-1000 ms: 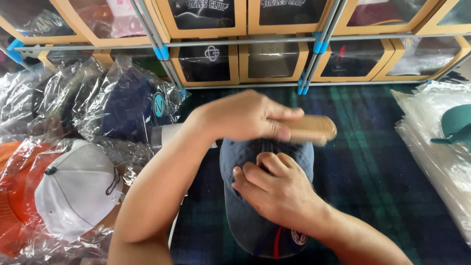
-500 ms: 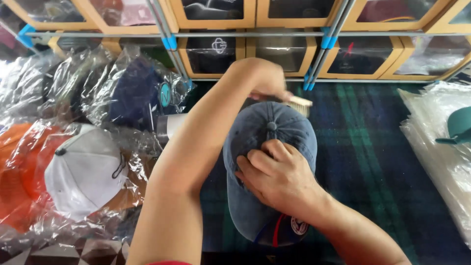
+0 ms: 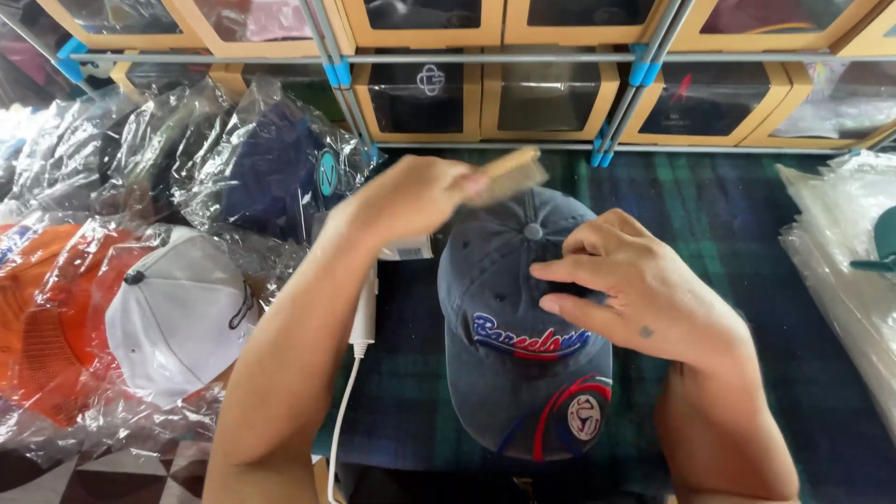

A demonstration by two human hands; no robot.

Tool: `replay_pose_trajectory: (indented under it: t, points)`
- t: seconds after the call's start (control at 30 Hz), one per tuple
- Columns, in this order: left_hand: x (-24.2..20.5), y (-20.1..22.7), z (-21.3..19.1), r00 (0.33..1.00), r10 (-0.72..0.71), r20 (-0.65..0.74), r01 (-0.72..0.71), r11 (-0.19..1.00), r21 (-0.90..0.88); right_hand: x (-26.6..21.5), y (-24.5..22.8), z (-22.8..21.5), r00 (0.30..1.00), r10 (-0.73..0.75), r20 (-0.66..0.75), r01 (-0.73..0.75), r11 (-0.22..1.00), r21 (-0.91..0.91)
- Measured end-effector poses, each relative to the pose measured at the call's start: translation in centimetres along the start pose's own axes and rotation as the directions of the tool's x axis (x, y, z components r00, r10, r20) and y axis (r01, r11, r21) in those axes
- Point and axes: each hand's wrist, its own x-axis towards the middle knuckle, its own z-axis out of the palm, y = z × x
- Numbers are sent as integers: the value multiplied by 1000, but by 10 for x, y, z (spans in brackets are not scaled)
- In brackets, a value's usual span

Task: Cleaning and reshaping a blue baseball cap using a wooden brush and a handheld hair dryer.

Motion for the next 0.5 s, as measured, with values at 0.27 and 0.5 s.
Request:
replay_pose_trajectory:
  t: [0.27, 0.5]
  points:
    - [-20, -8, 9, 953, 145, -266, -131, 989, 68, 4, 2, -3, 1000, -16, 23, 16, 1000, 5]
    - [-27, -40, 42, 958, -113, -263, 100, 993, -61, -6, 7, 3, 998, 31, 60, -27, 997, -67]
